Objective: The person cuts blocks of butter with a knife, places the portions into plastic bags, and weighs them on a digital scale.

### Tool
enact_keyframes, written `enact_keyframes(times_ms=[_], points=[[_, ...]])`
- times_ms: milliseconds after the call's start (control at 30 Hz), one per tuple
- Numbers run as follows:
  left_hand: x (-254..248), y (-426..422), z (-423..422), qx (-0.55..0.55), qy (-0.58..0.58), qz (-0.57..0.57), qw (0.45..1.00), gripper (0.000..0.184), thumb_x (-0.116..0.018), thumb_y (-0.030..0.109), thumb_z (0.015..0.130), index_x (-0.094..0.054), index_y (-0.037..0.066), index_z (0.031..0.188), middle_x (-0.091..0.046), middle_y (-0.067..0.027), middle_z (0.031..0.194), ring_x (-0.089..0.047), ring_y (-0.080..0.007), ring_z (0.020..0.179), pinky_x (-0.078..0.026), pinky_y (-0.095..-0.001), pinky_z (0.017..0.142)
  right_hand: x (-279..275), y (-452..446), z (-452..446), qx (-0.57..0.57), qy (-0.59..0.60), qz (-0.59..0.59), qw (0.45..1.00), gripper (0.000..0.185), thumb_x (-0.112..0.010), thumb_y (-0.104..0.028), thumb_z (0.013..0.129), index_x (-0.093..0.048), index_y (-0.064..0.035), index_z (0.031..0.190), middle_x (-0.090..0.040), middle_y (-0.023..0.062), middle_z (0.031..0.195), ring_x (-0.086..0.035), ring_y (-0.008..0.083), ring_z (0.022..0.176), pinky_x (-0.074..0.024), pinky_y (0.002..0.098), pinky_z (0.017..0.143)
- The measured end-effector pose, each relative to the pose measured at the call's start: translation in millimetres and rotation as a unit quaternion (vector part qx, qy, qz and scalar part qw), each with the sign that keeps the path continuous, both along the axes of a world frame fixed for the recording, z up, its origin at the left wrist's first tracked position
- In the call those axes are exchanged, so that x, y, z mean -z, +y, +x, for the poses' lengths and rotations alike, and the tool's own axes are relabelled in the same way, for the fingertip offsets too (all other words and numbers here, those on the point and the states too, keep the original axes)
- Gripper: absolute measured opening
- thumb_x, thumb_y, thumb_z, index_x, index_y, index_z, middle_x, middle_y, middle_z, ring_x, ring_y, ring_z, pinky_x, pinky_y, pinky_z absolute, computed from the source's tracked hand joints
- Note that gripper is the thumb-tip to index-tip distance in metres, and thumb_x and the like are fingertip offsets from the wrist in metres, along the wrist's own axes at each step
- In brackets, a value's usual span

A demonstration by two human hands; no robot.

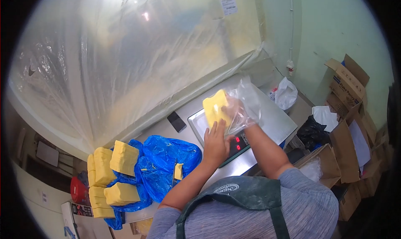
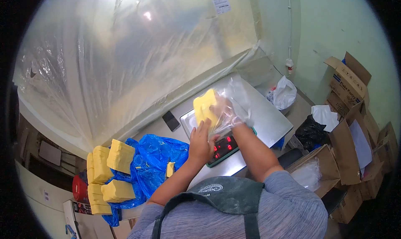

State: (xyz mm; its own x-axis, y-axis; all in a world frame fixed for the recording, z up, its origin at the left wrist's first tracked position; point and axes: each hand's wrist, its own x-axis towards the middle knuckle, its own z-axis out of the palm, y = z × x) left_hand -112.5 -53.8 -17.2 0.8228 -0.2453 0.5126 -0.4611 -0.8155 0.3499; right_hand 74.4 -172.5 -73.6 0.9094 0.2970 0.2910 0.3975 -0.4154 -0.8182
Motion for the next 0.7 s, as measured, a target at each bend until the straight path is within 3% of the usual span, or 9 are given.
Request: enact_keyframes(times_ms=[67,167,267,333,367,467,600,633,700], points=[[-17,-13,-3,-0.062,0.024,-0.050,0.997,0.077,-0.073,0.015,0.079,-0.036,-0.003,0.144,-0.045,-0.0274,0.144,-0.044,-0.0387,0.135,-0.031,-0.0544,0.113,-22,8,13,0.028,-0.028,-0.019,0.999,0.045,-0.066,-0.028,0.089,-0.057,-0.0031,0.126,-0.067,0.0158,0.109,-0.065,0.0232,0.097,-0.0517,0.0358,0.084],[-29,-31,16,-0.088,-0.108,-0.055,0.989,0.098,-0.077,0.025,0.077,-0.020,-0.005,0.150,-0.036,-0.0294,0.149,-0.039,-0.0420,0.134,-0.030,-0.0552,0.110,-21,40,8,0.094,-0.126,-0.102,0.982,0.044,-0.063,-0.028,0.089,-0.057,-0.0036,0.125,-0.064,0.0188,0.113,-0.063,0.0277,0.100,-0.0509,0.0383,0.086],[-28,-37,41,-0.187,-0.104,-0.059,0.975,0.089,-0.077,0.026,0.077,-0.031,-0.001,0.148,-0.041,-0.0264,0.147,-0.049,-0.0415,0.122,-0.034,-0.0545,0.105,9,54,-27,0.045,-0.183,-0.181,0.965,0.043,-0.061,-0.027,0.089,-0.057,-0.0041,0.125,-0.062,0.0217,0.116,-0.062,0.0322,0.103,-0.0501,0.0407,0.087],[-22,-27,56,-0.269,0.003,0.040,0.962,0.080,-0.076,0.026,0.075,-0.041,0.005,0.144,-0.046,-0.0215,0.145,-0.059,-0.0386,0.109,-0.039,-0.0512,0.099,22,60,-36,0.017,-0.199,-0.209,0.957,0.043,-0.059,-0.027,0.089,-0.057,-0.0044,0.125,-0.061,0.0237,0.118,-0.061,0.0352,0.105,-0.0496,0.0424,0.088],[-23,-18,54,-0.250,-0.023,0.029,0.967,0.066,-0.073,0.017,0.076,-0.051,0.008,0.137,-0.059,-0.0170,0.133,-0.066,-0.0348,0.091,-0.048,-0.0478,0.088,25,63,-33,0.010,-0.201,-0.212,0.956,0.042,-0.058,-0.026,0.089,-0.057,-0.0046,0.125,-0.060,0.0247,0.119,-0.061,0.0367,0.106,-0.0493,0.0432,0.089],[-9,20,49,-0.158,-0.142,-0.004,0.977,0.062,-0.069,0.006,0.074,-0.052,0.008,0.134,-0.069,-0.0152,0.112,-0.069,-0.0331,0.080,-0.054,-0.0433,0.074,34,62,-12,-0.020,-0.193,-0.188,0.963,0.042,-0.055,-0.026,0.088,-0.057,-0.0051,0.125,-0.058,0.0277,0.122,-0.060,0.0412,0.108,-0.0485,0.0457,0.090],[-1,34,4,-0.159,-0.088,-0.117,0.976,0.060,-0.064,-0.002,0.071,-0.056,0.008,0.130,-0.071,-0.0130,0.099,-0.069,-0.0320,0.077,-0.055,-0.0409,0.068,59,60,-9,-0.084,-0.230,-0.234,0.941,0.059,-0.056,-0.027,0.087,-0.046,-0.0147,0.144,-0.045,0.0283,0.141,-0.039,0.0431,0.136,-0.0306,0.0535,0.111],[8,32,-6,-0.160,-0.028,-0.062,0.985,0.062,-0.064,-0.002,0.069,-0.056,0.008,0.130,-0.072,-0.0119,0.099,-0.070,-0.0315,0.077,-0.055,-0.0403,0.068,56,63,-20,-0.083,-0.152,-0.271,0.947,0.065,-0.059,-0.031,0.087,-0.042,-0.0203,0.148,-0.041,0.0275,0.145,-0.031,0.0422,0.141,-0.0201,0.0569,0.116],[20,27,-17,-0.167,0.039,-0.007,0.985,0.063,-0.064,-0.003,0.068,-0.056,0.009,0.129,-0.072,-0.0108,0.099,-0.070,-0.0311,0.077,-0.055,-0.0398,0.067,74,61,-24,-0.109,-0.160,-0.280,0.940,0.066,-0.061,-0.033,0.086,-0.042,-0.0202,0.149,-0.040,0.0273,0.147,-0.031,0.0414,0.142,-0.0185,0.0580,0.116]])
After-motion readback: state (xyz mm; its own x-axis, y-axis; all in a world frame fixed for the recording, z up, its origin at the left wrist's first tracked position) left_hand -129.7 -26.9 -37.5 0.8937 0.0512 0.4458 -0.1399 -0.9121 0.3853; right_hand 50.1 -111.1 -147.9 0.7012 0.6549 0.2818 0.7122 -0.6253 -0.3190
